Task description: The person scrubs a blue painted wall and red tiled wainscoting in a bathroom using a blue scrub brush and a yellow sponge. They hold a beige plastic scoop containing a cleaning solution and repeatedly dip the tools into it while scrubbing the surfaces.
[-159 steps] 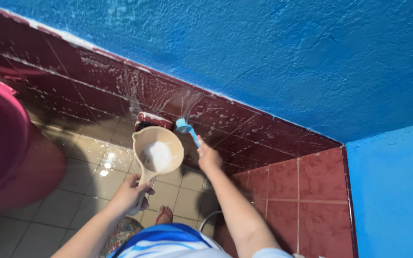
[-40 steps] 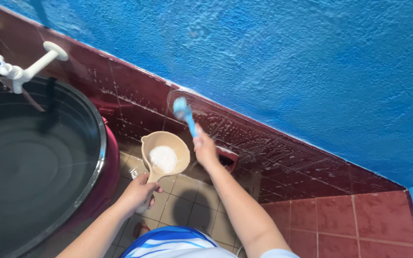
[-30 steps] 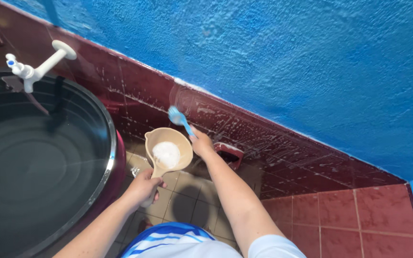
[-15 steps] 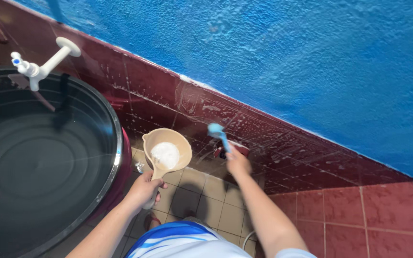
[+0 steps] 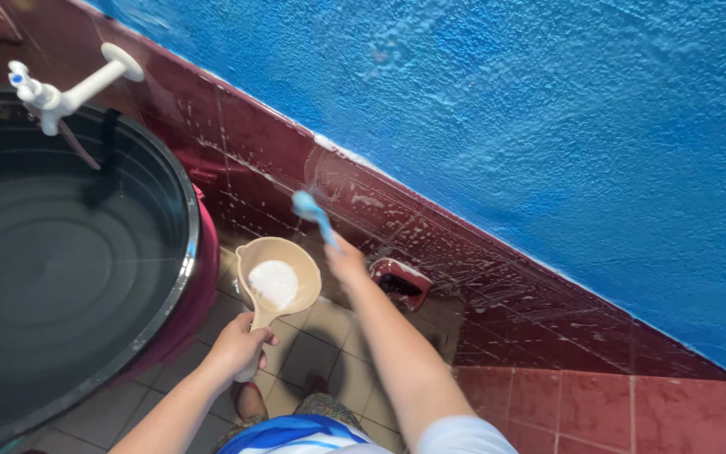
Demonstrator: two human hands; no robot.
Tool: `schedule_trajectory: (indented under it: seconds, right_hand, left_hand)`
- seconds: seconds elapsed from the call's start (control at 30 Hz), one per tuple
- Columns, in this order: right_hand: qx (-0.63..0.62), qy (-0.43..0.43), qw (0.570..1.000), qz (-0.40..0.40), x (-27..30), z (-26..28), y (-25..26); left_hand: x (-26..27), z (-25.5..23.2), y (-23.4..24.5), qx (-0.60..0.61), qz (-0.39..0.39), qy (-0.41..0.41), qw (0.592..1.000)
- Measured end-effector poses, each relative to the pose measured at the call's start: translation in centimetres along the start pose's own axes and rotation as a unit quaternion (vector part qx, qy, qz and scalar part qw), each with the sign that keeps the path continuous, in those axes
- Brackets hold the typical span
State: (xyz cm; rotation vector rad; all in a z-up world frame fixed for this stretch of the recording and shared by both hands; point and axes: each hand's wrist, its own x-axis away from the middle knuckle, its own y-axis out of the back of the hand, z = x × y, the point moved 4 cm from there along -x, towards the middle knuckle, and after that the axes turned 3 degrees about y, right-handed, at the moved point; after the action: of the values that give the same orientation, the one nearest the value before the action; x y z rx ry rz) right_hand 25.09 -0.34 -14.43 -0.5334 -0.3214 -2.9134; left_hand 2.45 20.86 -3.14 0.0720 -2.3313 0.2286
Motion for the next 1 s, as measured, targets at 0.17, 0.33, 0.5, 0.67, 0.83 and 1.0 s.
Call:
schedule_trajectory:
  seconds: [0.17,0.33,0.5,0.67,0.83,1.0]
  right_hand:
    - [0.049,0.009,0.992,-0.114,10.9,-5.5,18.5]
    - [0.02,-0.039,0.989,-0.144,13.0,-5.0,20.0]
    - [0.007,0.006,1.0,-0.029,3.2,-1.3,6.3]
    - [-0.057,-0.006,0.998,-0.008,-1.5,0.9,-2.3]
    - [-0.114,-0.005,0.993,0.03,2.7,-5.1,10.2]
    - [-0.023,-0.102,0.989,-0.107,15.1,-5.4,24.8]
  left_hand:
    - [-0.7,1.0,-1.9,0.006,0.012,0.019,1.0]
    - [-1.5,1.5,-4.3,0.018,0.029,0.015,0.999]
    - [-1.7,1.9,-6.0,0.016,0.032,-0.02,0.999]
    - [-1.0,2.2,-7.2,0.03,0.008,0.023,0.999]
    - [-1.0,2.6,-7.9,0.006,0.008,0.009,1.0]
    - [-2.0,3.2,-9.3,0.016,0.029,-0.016,0.999]
